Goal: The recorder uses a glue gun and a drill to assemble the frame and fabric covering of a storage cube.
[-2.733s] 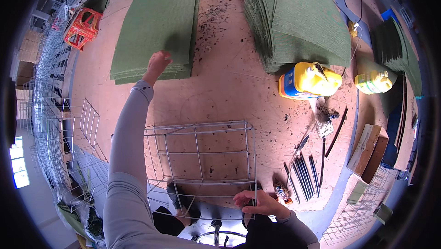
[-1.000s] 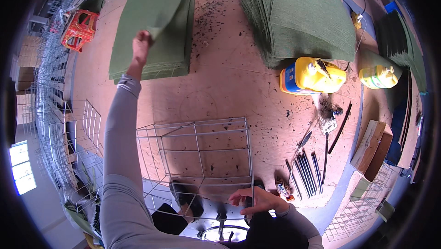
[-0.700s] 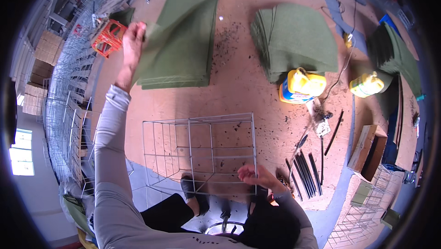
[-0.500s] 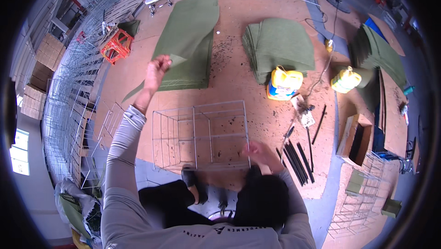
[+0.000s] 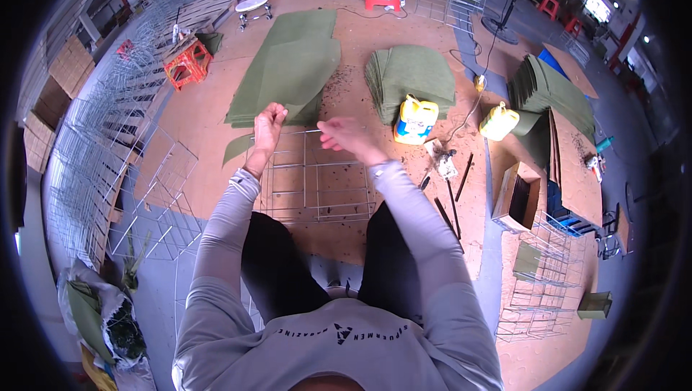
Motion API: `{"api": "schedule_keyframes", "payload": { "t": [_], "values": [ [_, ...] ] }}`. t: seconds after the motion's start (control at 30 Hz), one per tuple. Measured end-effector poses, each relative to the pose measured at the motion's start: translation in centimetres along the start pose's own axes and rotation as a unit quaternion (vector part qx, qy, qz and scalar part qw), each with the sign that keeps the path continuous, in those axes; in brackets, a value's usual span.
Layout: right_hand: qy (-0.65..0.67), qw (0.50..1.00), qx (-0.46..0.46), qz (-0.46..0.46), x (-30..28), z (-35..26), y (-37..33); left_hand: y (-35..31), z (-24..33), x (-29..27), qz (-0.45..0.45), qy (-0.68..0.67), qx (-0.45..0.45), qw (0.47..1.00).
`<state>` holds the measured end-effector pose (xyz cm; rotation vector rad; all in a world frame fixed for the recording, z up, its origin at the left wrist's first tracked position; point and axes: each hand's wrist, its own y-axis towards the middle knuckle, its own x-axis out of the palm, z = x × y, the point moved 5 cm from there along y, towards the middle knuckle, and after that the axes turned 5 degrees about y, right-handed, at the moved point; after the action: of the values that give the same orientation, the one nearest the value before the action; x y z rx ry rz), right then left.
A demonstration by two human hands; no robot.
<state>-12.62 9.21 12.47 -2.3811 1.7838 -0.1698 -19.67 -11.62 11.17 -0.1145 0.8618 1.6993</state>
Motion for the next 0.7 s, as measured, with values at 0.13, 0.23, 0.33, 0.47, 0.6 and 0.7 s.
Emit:
{"api": "schedule_keyframes", "payload": {
  "t": [0.13,0.23,0.33,0.47,0.6,0.7],
  "values": [
    [0.13,0.985,0.116,0.013,3.2,5.4,2.9,-1.8,-0.3,0.0,0.032,0.079,0.082,0.993],
    [0.105,0.992,0.052,-0.039,3.9,4.4,3.9,-2.3,-2.9,0.2,-0.062,0.101,0.0,0.993],
    [0.122,0.991,0.057,-0.02,3.4,4.3,4.9,-2.5,-7.1,0.6,-0.083,0.059,-0.037,0.994],
    [0.103,0.992,0.075,0.011,2.1,5.8,5.1,-3.8,-8.3,0.9,-0.13,-0.009,-0.073,0.989],
    [0.144,0.974,0.17,0.039,1.9,7.2,4.8,-4.5,-3.4,1.2,-0.176,0.026,-0.044,0.983],
    [0.202,0.956,0.202,0.068,2.7,6.8,4.9,-5.4,1.4,2.8,-0.179,0.03,0.024,0.983]
  ]
}}
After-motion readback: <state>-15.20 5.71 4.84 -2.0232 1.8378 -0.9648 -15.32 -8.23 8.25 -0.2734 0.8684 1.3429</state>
